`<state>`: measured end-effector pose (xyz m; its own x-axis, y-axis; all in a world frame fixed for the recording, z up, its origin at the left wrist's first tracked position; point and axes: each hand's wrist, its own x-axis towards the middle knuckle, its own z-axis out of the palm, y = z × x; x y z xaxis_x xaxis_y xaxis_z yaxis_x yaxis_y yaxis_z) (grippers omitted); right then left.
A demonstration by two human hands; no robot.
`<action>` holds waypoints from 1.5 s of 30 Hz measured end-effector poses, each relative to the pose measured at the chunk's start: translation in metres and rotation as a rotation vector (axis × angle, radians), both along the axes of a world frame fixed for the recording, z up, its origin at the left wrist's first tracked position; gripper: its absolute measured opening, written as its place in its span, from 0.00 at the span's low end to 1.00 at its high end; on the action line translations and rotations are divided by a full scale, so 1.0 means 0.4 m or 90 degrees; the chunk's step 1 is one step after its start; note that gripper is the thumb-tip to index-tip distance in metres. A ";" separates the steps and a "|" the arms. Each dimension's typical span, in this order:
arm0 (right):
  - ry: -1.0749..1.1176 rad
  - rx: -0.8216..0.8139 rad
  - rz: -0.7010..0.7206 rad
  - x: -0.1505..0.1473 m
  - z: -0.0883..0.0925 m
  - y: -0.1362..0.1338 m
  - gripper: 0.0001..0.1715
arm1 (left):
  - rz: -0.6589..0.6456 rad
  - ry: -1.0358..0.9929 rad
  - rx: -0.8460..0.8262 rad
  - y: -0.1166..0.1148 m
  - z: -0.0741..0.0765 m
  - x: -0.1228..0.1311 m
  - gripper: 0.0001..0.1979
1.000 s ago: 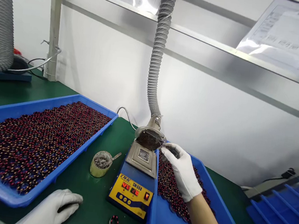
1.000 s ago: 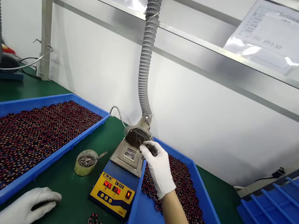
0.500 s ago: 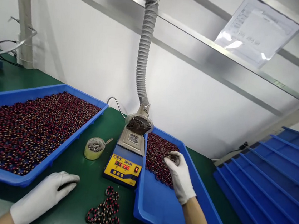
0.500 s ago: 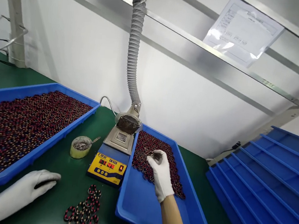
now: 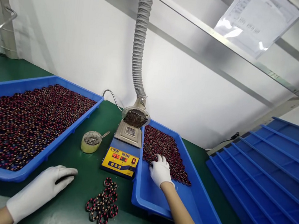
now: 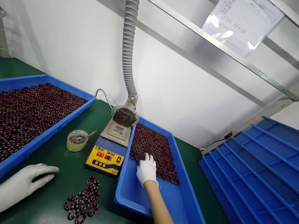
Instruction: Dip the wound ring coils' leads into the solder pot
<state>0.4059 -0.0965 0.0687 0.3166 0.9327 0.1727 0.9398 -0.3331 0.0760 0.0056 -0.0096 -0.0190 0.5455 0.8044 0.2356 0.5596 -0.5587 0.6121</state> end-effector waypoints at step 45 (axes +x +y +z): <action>1.266 0.547 0.439 -0.334 0.231 -0.017 0.06 | 0.049 -0.296 0.572 -0.154 0.461 0.363 0.10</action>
